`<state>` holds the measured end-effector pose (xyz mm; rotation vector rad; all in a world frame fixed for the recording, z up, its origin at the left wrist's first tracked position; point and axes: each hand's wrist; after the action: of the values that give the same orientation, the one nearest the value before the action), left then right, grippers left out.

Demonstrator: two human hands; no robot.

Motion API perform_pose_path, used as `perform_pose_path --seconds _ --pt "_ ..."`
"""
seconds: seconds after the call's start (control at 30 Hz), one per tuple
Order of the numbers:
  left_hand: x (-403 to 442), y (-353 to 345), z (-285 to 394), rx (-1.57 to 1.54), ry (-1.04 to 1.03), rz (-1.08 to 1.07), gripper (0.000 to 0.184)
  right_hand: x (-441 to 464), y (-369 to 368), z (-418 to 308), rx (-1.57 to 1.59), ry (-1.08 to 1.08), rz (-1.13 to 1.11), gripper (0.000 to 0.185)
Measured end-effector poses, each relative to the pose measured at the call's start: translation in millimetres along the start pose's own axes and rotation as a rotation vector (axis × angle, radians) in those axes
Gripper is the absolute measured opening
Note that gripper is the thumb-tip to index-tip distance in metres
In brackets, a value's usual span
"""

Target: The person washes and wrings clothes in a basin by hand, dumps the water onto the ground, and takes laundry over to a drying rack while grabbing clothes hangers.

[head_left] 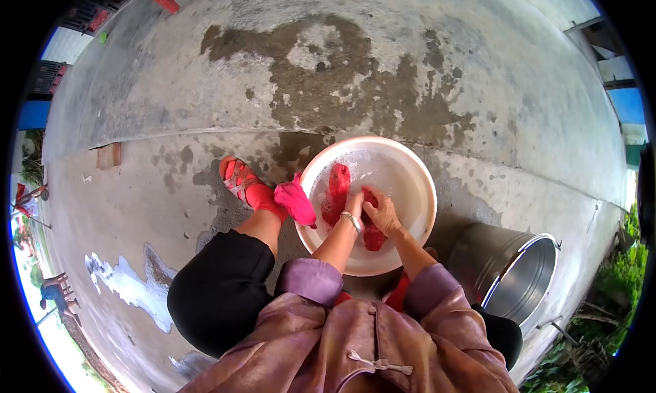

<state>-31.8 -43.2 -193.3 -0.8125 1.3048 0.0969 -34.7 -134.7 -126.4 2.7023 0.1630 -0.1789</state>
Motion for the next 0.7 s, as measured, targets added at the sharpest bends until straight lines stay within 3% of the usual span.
perform_pose_path --seconds 0.17,0.2,0.3,0.33,0.47,0.57,0.6,0.7 --pt "8 -7 2 0.170 -0.306 0.139 0.029 1 -8 -10 -0.251 -0.097 0.171 0.028" --pt "5 -9 6 0.622 -0.522 0.291 0.040 3 -9 -13 -0.253 -0.124 0.186 0.027" --pt "-12 -13 9 1.247 -0.572 0.478 0.044 7 -9 -15 -0.254 -0.172 0.226 0.026" --pt "-5 -10 5 0.995 -0.580 0.544 0.047 8 -10 -12 -0.251 -0.162 0.238 0.026" --pt "-31 -32 7 0.984 -0.478 0.651 0.053 16 -7 3 -0.217 -0.304 0.197 0.025" --pt "-15 -14 7 0.969 -0.533 0.395 0.053 25 6 14 0.381 -0.561 0.152 0.024" --pt "-14 -16 8 0.795 -0.485 0.344 0.062 25 17 6 0.602 -0.594 0.137 0.021" --pt "-9 -5 21 0.135 -0.162 0.123 0.070 24 18 28 0.482 -0.382 0.371 0.024"
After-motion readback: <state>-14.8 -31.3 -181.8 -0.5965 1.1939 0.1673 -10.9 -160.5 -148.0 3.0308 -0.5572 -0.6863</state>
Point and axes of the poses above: each hand's wrist, its own x-axis towards the middle knuckle, its own y-axis out of the back of the hand, z = x × y, and after that the axes turned 6 degrees about y, right-handed
